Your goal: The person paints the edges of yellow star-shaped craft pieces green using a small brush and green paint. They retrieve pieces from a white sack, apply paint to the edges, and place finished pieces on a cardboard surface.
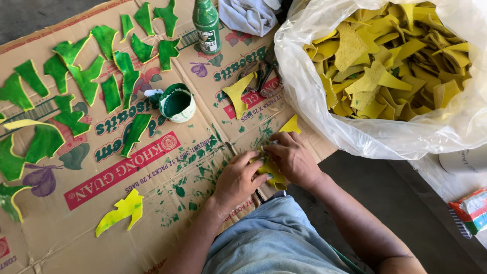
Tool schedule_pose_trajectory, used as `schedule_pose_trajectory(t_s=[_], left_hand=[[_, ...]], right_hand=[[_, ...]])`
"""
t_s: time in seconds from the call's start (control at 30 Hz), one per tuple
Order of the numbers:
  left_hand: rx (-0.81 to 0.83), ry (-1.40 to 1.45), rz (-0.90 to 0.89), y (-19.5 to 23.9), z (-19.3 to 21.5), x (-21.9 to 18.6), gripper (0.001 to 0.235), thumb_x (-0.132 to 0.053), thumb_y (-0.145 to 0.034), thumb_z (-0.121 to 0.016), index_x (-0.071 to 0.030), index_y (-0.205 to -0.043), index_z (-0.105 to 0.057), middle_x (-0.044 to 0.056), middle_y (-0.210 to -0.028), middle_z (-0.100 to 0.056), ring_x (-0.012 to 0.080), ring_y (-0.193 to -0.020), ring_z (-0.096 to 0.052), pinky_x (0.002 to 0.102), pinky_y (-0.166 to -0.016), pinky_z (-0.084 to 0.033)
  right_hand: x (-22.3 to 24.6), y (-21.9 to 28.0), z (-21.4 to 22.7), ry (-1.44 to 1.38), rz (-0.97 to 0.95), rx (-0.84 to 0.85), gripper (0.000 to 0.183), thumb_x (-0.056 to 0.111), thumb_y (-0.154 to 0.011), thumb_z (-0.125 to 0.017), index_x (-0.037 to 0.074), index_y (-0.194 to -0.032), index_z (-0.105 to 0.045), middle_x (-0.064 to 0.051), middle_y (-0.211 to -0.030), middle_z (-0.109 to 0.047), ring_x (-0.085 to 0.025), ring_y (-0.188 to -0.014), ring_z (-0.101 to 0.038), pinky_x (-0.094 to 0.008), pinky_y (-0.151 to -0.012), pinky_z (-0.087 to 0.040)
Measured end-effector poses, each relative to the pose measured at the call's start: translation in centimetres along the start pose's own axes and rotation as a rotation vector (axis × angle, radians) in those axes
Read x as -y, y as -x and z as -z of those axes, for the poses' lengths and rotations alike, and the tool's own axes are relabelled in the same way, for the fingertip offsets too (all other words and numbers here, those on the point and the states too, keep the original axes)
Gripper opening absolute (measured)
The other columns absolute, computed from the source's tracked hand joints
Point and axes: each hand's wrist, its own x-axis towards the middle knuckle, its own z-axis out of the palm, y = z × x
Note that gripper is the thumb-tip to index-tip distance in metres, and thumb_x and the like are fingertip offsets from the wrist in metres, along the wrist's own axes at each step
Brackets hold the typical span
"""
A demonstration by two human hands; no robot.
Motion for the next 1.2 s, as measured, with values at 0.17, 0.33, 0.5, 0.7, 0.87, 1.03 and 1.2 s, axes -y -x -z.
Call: schedule_pose_trajectory(t_s=[0.17, 0.33, 0.5, 0.7, 0.87, 1.03, 1.2], left_hand=[[0.022, -0.053, -0.025, -0.1, 0.0, 0.0, 0.037, -0.027, -0.085, -0.081, -0.001, -0.111, -0.072, 0.015, -0.122, -0.066, 0.0330, -0.119, -0.061, 0.045, -0.102, -0.048], [0.034, -0.065, -0.008, -0.2, 0.4, -0.1, 0.037, -0.030, -0.084, -0.079, -0.003, -0.109, -0.073, 0.014, -0.123, -0.066, 0.0326, -0.118, -0.059, 0.046, -0.101, -0.047], [0.049, -0.096, -0.004, -0.2, 0.0, 0.2, 0.035, -0.033, -0.087, -0.078, -0.004, -0.106, -0.073, 0.014, -0.120, -0.065, 0.0328, -0.118, -0.059, 0.047, -0.102, -0.046], [0.055, -0.073, -0.043, -0.7, 0.3, 0.3, 0.037, -0.032, -0.087, -0.077, -0.003, -0.110, -0.072, 0.014, -0.122, -0.065, 0.0322, -0.118, -0.060, 0.048, -0.101, -0.044], [0.056, -0.102, -0.026, -0.1, 0.0, 0.4, 0.037, -0.031, -0.086, -0.078, -0.005, -0.111, -0.071, 0.013, -0.123, -0.064, 0.0317, -0.116, -0.061, 0.048, -0.101, -0.045], [0.051, 0.021, 0.113, -1.4, 0.5, 0.1, 0.057, -0.031, -0.079, -0.085, 0.001, -0.122, -0.063, 0.018, -0.129, -0.058, 0.0364, -0.113, -0.060, 0.048, -0.096, -0.047], [0.013, 0.054, 0.199, -1.2, -0.5, -0.1, 0.062, -0.024, -0.070, -0.090, 0.002, -0.119, -0.062, 0.020, -0.123, -0.062, 0.0397, -0.107, -0.062, 0.049, -0.090, -0.051]], right_hand=[[-3.9, -0.6, 0.6, 0.017, -0.132, 0.086, 0.028, 0.013, -0.081, -0.072, 0.011, -0.110, -0.075, -0.009, -0.102, -0.072, -0.031, -0.090, -0.069, -0.040, -0.079, -0.056], [-5.2, -1.0, 1.4, 0.042, -0.383, -0.093, 0.010, 0.011, -0.100, -0.070, 0.010, -0.108, -0.076, -0.011, -0.105, -0.073, -0.029, -0.090, -0.072, -0.039, -0.079, -0.058], [-3.1, -0.8, 0.5, 0.042, -0.064, 0.008, 0.027, 0.010, -0.075, -0.075, 0.007, -0.102, -0.074, -0.014, -0.094, -0.069, -0.033, -0.088, -0.070, -0.042, -0.076, -0.057], [-4.6, -0.6, 1.0, 0.118, -0.197, -0.082, 0.021, 0.010, -0.084, -0.072, 0.010, -0.105, -0.075, -0.013, -0.097, -0.070, -0.034, -0.090, -0.069, -0.043, -0.076, -0.056], [-5.0, 2.2, -0.6, 0.038, -0.291, -0.014, 0.028, 0.008, -0.083, -0.067, 0.011, -0.110, -0.072, -0.014, -0.099, -0.069, -0.035, -0.089, -0.070, -0.043, -0.076, -0.057], [-7.9, 0.2, 3.3, 0.198, -0.413, -0.115, 0.020, 0.010, -0.098, -0.065, 0.014, -0.117, -0.069, -0.015, -0.105, -0.067, -0.036, -0.093, -0.068, -0.044, -0.079, -0.055], [-4.2, -0.9, 3.7, -0.086, -0.352, 0.406, 0.055, 0.021, -0.093, -0.068, 0.021, -0.146, -0.054, -0.017, -0.107, -0.064, -0.035, -0.077, -0.069, -0.046, -0.073, -0.053]])
